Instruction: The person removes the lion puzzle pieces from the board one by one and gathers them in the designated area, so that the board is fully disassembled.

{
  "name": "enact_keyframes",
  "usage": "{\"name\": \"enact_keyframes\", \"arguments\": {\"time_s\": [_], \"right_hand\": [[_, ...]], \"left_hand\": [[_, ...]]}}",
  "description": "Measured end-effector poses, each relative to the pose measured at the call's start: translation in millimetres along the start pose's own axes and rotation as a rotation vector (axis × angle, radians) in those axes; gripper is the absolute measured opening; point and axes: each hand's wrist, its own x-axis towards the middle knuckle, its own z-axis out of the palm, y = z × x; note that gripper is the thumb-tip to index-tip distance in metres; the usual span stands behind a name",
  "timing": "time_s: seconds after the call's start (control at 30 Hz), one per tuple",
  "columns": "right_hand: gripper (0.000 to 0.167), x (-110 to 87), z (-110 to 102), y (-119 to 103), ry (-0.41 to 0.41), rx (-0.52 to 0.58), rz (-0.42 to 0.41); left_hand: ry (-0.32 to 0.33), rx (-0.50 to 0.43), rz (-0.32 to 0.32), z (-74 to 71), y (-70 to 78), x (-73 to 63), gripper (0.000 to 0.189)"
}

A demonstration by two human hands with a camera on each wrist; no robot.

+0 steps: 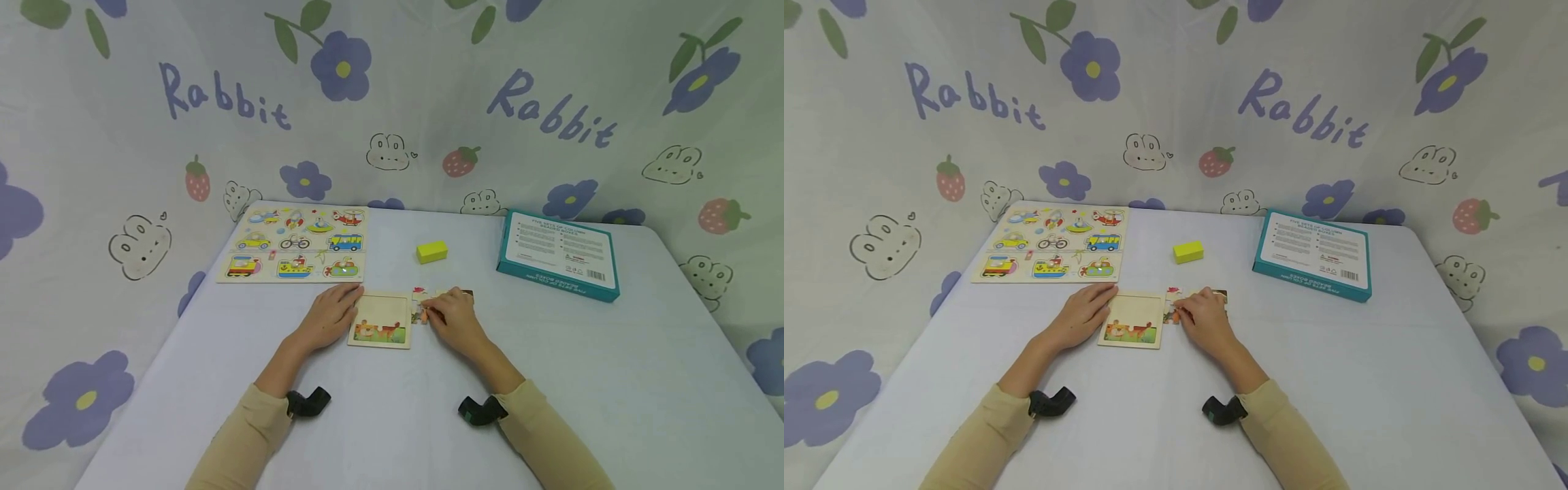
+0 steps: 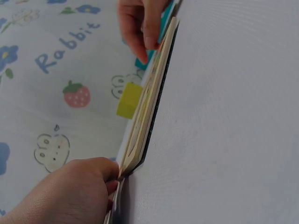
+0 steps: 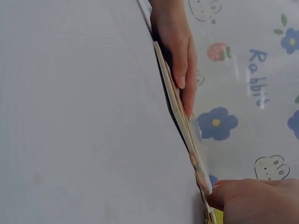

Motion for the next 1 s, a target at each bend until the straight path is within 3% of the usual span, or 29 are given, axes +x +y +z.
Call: {"name": "enact_keyframes", "arguments": {"time_s": [0.23, 0.5, 0.77, 1.0], "right_hand": [[0.023, -0.5, -1.4, -1.3, 0.011, 0.016, -0.032], [0.042, -0.5, -1.4, 1.4, -0.007, -0.050, 0.008], [0.047, -0.6, 0.1, 1.7, 0.014, -0.049, 0.025], [0.043, -1.6, -0.9, -1.5, -0.014, -0.008, 0.023]], "left_hand": [[-0.005, -0.009, -0.006, 0.3, -0.2, -0.3, 0.046], [-0.004, -0.018, -0.013, -1.1, 1.1, -0.2, 0.045], [-0.009, -0.017, -0.023, -2.5, 2.3, -0.4, 0.047], [-0.017, -0.027, -0.020, -3.8, 2.8, -0.3, 0.052]]}}
